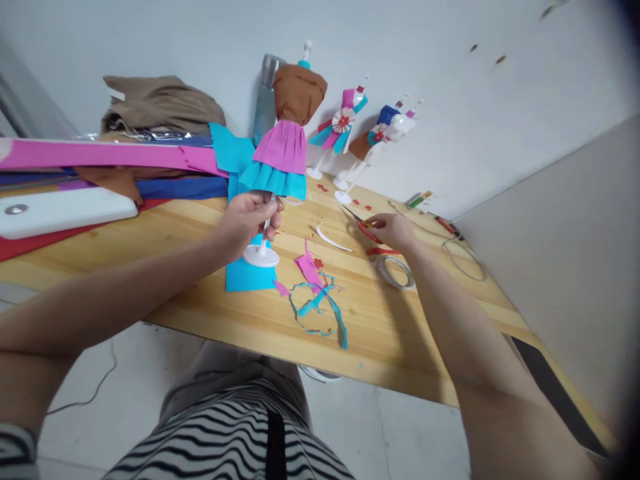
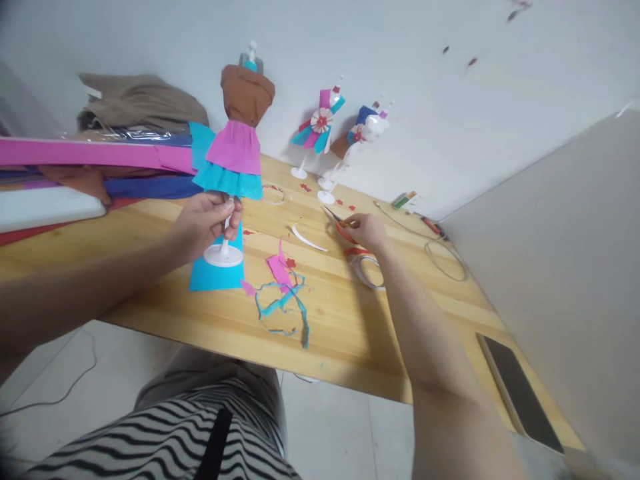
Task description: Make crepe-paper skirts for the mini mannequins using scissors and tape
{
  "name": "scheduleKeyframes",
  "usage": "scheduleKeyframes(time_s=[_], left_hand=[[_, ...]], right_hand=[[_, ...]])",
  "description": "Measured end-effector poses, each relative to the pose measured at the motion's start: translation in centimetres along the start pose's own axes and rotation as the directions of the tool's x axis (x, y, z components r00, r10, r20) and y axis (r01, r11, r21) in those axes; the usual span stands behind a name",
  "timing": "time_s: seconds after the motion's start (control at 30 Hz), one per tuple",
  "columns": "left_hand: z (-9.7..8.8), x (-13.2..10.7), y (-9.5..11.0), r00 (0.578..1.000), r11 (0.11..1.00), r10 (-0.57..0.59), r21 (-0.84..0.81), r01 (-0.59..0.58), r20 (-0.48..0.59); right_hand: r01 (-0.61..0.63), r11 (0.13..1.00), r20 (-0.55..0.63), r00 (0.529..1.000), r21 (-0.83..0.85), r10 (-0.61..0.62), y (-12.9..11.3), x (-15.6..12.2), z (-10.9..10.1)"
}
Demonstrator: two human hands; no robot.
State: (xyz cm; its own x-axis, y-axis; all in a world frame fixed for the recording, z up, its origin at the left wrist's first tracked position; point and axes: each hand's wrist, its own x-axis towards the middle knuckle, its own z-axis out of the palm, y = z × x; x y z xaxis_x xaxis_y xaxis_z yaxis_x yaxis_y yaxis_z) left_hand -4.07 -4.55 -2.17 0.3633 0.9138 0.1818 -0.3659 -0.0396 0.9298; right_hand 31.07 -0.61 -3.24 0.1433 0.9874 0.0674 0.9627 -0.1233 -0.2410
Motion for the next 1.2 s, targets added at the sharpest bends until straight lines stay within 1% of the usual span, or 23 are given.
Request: scheduleKeyframes(time_s=[0.07, 0.13, 0.2, 0.27, 0.33, 0.37, 0.43, 0.5, 0.53, 0.57, 0.63, 0.7, 0.73, 0.8, 0.87, 0.9, 0.97, 1.03, 1.07, 1.1, 1.17, 1.2], left_hand=[[-0.1, 0.0, 0.0, 1.0, 1.0, 0.007, -0.004, -0.007, 0.007], [-0.1, 0.0, 0.0, 1.0, 1.0, 0.0, 0.003, 0.0, 0.004], [0.0, 0.0, 0.0, 1.0, 1.0, -0.012, 0.013, 0.012, 0.0], [0.1, -0.1, 0.0, 1.0, 1.0, -0.016, 0.014, 0.016, -0.001], [0.2, -0.2, 0.0, 1.0, 1.0, -0.015, 0.008, 0.015, -0.005], [0.2, -0.3, 0.0, 1.0, 1.0, -0.016, 0.01, 0.016, -0.009], [0.3, -0.4, 0.0, 1.0, 0.999, -0.025, 0.025, 0.025, -0.017], [0.3, -0.4, -0.1, 0.999, 0.999, -0.031, 0.041, 0.032, -0.016], [0.3, -0.4, -0.2, 0.999, 0.998, -0.03, 0.046, 0.031, -0.012], [0.3, -0.5, -0.3, 1.0, 0.998, -0.029, 0.048, 0.029, -0.008], [0.3, -0.5, -0.5, 0.999, 0.998, -0.032, 0.055, 0.032, -0.003], [0.3, -0.6, -0.5, 0.999, 0.997, -0.039, 0.064, 0.038, 0.002], [0.3, -0.6, -0.5, 0.999, 0.997, -0.042, 0.065, 0.042, 0.003], [0.4, -0.7, -0.5, 0.999, 0.997, -0.046, 0.065, 0.045, 0.006], [0.5, -0.8, -0.5, 0.999, 0.996, -0.054, 0.071, 0.053, 0.009], [0.5, -0.8, -0.5, 0.998, 0.996, -0.058, 0.075, 0.056, 0.013], [0.6, -0.9, -0.7, 0.998, 0.995, -0.06, 0.079, 0.058, 0.025], [0.7, -0.9, -1.0, 0.997, 0.994, -0.068, 0.083, 0.064, 0.038], [0.8, -1.0, -1.1, 0.995, 0.993, -0.082, 0.09, 0.077, 0.054], [0.9, -1.0, -1.2, 0.991, 0.989, -0.109, 0.105, 0.101, 0.074], [1.1, -1.1, -1.2, 0.974, 0.973, -0.193, 0.154, 0.174, 0.119], [1.2, -1.2, -1.1, 0.963, 0.961, -0.233, 0.185, 0.206, 0.138]], right_hand=[[0.039, 0.999, -0.059, 0.998, 0.034, -0.037, 0.1, -0.1, 0.6], [0.129, 0.987, -0.096, 0.988, 0.098, -0.119, -0.2, -0.9, 1.5], [0.248, 0.95, -0.074, 0.968, 0.189, -0.238, -1.1, -2.3, 2.4], [0.354, 0.892, -0.01, 0.93, 0.28, -0.366, -2.4, -3.9, 3.0], [0.439, 0.828, 0.066, 0.87, 0.348, -0.489, -3.8, -5.5, 3.4], [0.477, 0.796, 0.1, 0.832, 0.373, -0.546, -4.6, -6.2, 3.5], [0.537, 0.733, 0.137, 0.761, 0.418, -0.635, -6.1, -7.8, 3.6], [0.609, 0.637, 0.125, 0.669, 0.473, -0.733, -7.8, -9.6, 3.8], [0.639, 0.607, 0.123, 0.634, 0.473, -0.763, -8.7, -10.6, 4.0], [0.647, 0.613, 0.128, 0.634, 0.454, -0.763, -9.6, -11.7, 4.2], [0.641, 0.674, 0.162, 0.67, 0.368, -0.725, -11.3, -13.8, 5.0], [0.639, 0.715, 0.152, 0.706, 0.282, -0.691, -12.5, -15.7, 5.6], [0.64, 0.724, 0.145, 0.715, 0.259, -0.684, -12.8, -16.4, 5.9], [0.665, 0.695, 0.113, 0.695, 0.274, -0.71, -12.8, -17.5, 6.2], [0.69, 0.641, 0.052, 0.666, 0.337, -0.744, -12.2, -18.1, 6.2], [0.695, 0.617, 0.014, 0.659, 0.369, -0.752, -11.9, -18.3, 6.1], [0.69, 0.58, -0.047, 0.66, 0.432, -0.75, -11.4, -18.4, 5.8], [0.665, 0.552, -0.075, 0.67, 0.503, -0.739, -10.9, -17.9, 5.2], [0.636, 0.539, -0.075, 0.682, 0.553, -0.728, -10.7, -17.5, 4.8], [0.591, 0.53, -0.074, 0.707, 0.608, -0.703, -10.4, -17.0, 4.3], [0.428, 0.537, -0.031, 0.801, 0.727, -0.597, -9.6, -16.0, 3.3], [0.358, 0.536, -0.032, 0.852, 0.765, -0.523, -9.1, -15.5, 3.0]])
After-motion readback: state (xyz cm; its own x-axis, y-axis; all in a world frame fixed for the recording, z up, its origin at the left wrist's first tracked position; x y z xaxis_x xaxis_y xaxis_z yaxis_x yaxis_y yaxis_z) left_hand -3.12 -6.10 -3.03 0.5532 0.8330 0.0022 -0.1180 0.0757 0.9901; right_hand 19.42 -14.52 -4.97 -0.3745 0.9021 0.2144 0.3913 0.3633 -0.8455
